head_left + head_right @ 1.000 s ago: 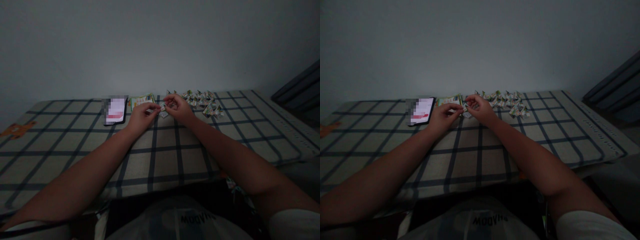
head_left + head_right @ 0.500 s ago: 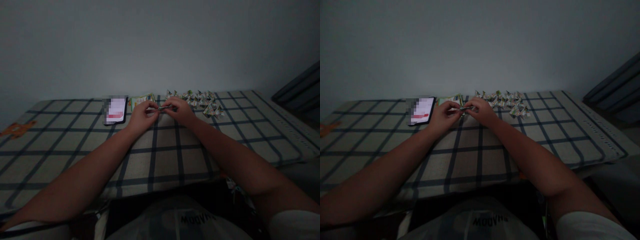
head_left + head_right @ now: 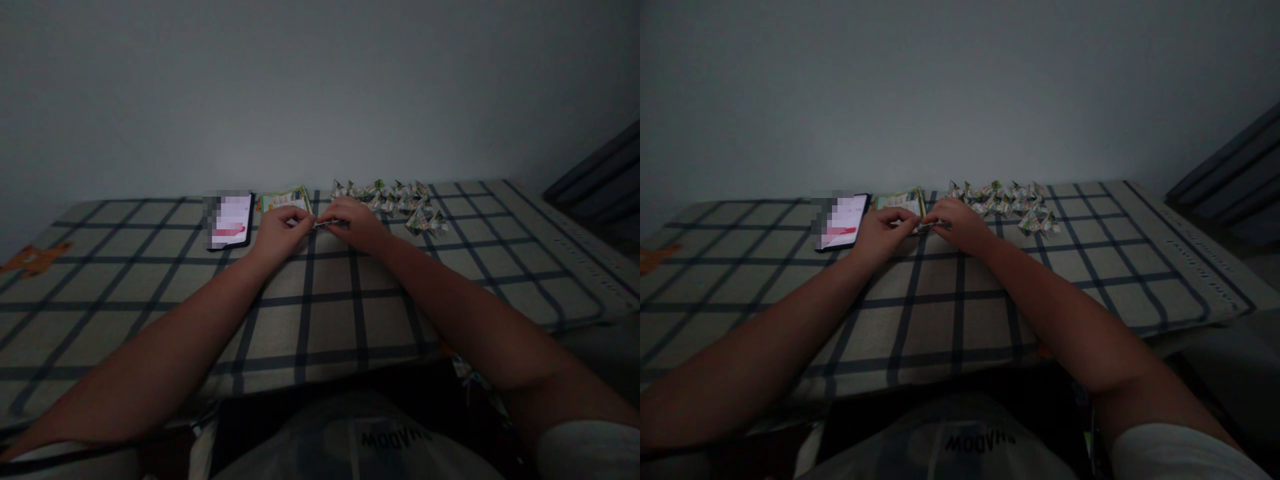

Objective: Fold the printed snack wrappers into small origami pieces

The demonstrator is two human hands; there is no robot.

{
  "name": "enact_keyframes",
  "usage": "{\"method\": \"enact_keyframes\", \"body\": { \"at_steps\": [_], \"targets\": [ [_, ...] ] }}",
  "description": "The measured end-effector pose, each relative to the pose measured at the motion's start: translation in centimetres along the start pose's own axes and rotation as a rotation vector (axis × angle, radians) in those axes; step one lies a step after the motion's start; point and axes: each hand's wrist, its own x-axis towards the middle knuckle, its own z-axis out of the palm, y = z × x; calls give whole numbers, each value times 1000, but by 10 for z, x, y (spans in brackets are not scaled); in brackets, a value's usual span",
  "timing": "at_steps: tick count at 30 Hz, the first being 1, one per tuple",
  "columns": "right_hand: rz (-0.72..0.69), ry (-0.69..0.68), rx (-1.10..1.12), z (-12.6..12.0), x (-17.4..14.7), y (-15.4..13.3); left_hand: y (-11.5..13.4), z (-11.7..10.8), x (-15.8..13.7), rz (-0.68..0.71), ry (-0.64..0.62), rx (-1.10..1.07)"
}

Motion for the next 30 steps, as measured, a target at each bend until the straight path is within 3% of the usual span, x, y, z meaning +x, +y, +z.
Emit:
{"method": "enact_keyframes", "body": {
  "at_steps": [16,21,27,30],
  "targets": [
    [-42,-47,24,4,0,-1,-2,-2,-1,158,63,68],
    [-51,30,65,3,1,-4,0,-3,0,209,33,38],
    [269,152,239,2,1,-10,-1,-2,1,126,-66,-99],
    [345,164,336,3,1,-10,-6,1,1,72,-41,-121]
  ]
}}
